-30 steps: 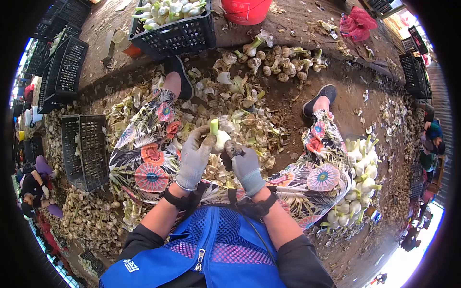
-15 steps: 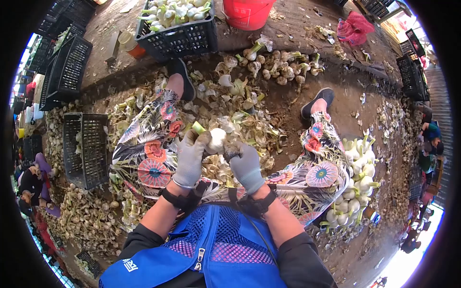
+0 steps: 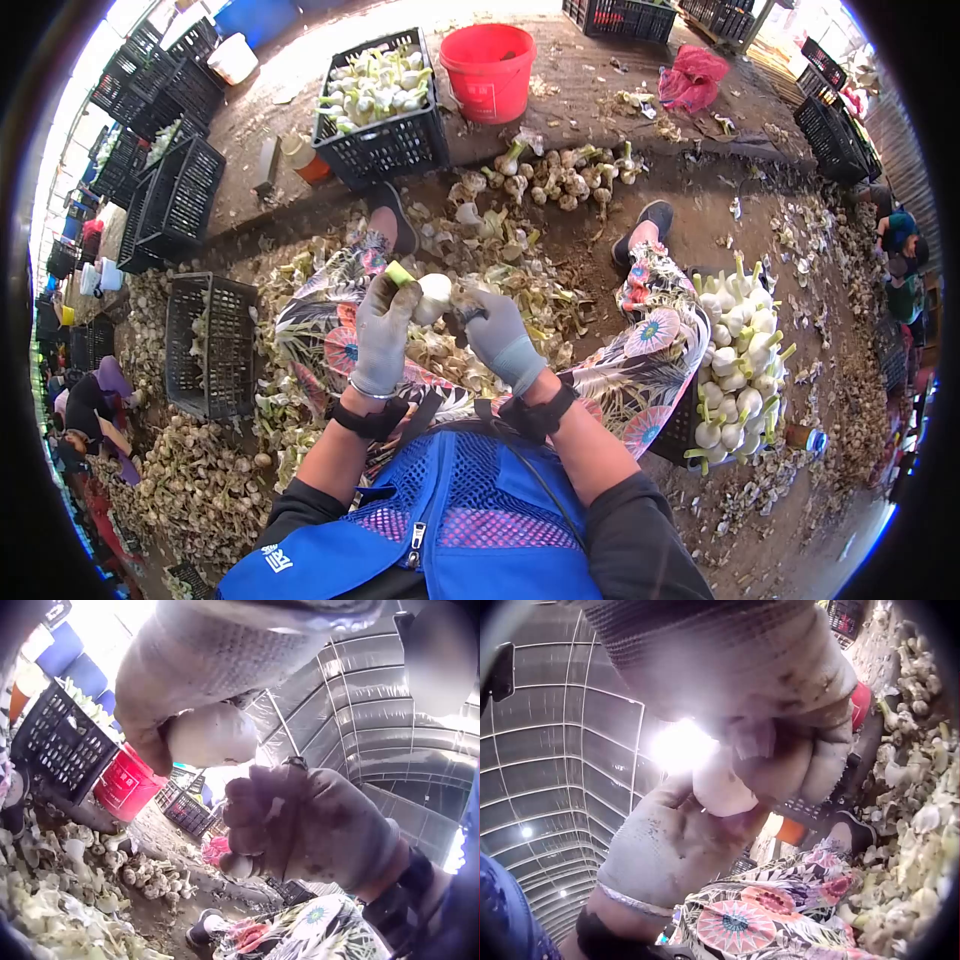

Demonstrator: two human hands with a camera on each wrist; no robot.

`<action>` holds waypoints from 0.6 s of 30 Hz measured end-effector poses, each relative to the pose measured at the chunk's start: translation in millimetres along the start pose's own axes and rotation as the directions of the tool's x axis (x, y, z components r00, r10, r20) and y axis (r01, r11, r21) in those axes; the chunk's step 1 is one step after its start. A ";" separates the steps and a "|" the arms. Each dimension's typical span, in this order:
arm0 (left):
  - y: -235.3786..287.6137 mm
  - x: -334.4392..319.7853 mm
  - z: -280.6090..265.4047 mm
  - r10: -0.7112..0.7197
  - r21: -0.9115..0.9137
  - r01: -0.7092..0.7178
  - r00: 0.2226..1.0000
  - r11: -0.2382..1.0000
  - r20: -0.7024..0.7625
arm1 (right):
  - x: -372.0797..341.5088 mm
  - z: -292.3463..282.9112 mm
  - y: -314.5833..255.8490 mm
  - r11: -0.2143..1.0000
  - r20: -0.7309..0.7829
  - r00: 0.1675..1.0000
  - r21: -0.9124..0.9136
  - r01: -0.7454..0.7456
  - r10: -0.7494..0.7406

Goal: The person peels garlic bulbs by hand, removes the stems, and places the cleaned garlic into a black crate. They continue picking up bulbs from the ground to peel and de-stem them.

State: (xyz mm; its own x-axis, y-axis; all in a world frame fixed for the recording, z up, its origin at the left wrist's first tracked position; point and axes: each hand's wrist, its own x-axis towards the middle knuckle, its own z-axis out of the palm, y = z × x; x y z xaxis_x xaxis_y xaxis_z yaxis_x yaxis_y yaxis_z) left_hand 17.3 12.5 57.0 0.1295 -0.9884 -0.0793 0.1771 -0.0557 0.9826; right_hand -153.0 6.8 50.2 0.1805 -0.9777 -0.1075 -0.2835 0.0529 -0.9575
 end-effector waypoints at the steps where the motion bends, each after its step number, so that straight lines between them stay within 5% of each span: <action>1: 4.8 -3.1 -0.9 0.040 0.036 -0.039 0.999 0.999 -0.010 | -5.1 -0.8 -2.7 1.000 -0.006 1.000 0.004 0.019 -0.019; 6: 28.7 -20.5 5.9 0.112 0.119 -0.120 0.991 0.986 0.072 | -19.7 -3.2 -3.4 0.964 -0.019 1.000 0.264 0.028 -0.024; 7: 38.0 -26.0 11.2 0.083 0.011 -0.085 0.993 0.996 0.087 | -19.8 -2.4 -8.0 0.952 0.006 1.000 0.306 0.025 -0.029; 9: 22.8 -19.4 0.5 0.295 0.367 -0.293 0.954 0.883 0.051 | -23.3 -1.5 -17.6 0.964 -0.012 0.990 0.227 0.140 -0.141; 11: 39.1 -26.3 2.1 0.327 0.363 -0.316 0.945 0.876 0.034 | -28.1 2.1 -27.0 0.876 -0.008 0.997 0.478 0.069 -0.075; 13: 49.9 -31.1 -1.7 0.392 0.380 -0.404 0.913 0.832 0.113 | -32.2 2.1 -27.3 0.877 0.005 0.994 0.471 0.098 -0.114; 18: 59.7 -36.6 -10.9 0.220 0.103 -0.228 0.972 0.968 0.083 | -37.2 8.3 -36.3 0.930 -0.040 0.977 0.299 0.213 -0.211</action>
State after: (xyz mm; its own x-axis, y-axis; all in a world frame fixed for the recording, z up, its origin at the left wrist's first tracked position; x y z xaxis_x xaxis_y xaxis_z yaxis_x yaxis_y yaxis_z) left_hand 33.7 46.9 116.7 0.0834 -0.9848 0.1526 0.0415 0.1564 0.9868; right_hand -141.6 42.9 86.7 0.1984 -0.9742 0.1077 0.0561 -0.0984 -0.9936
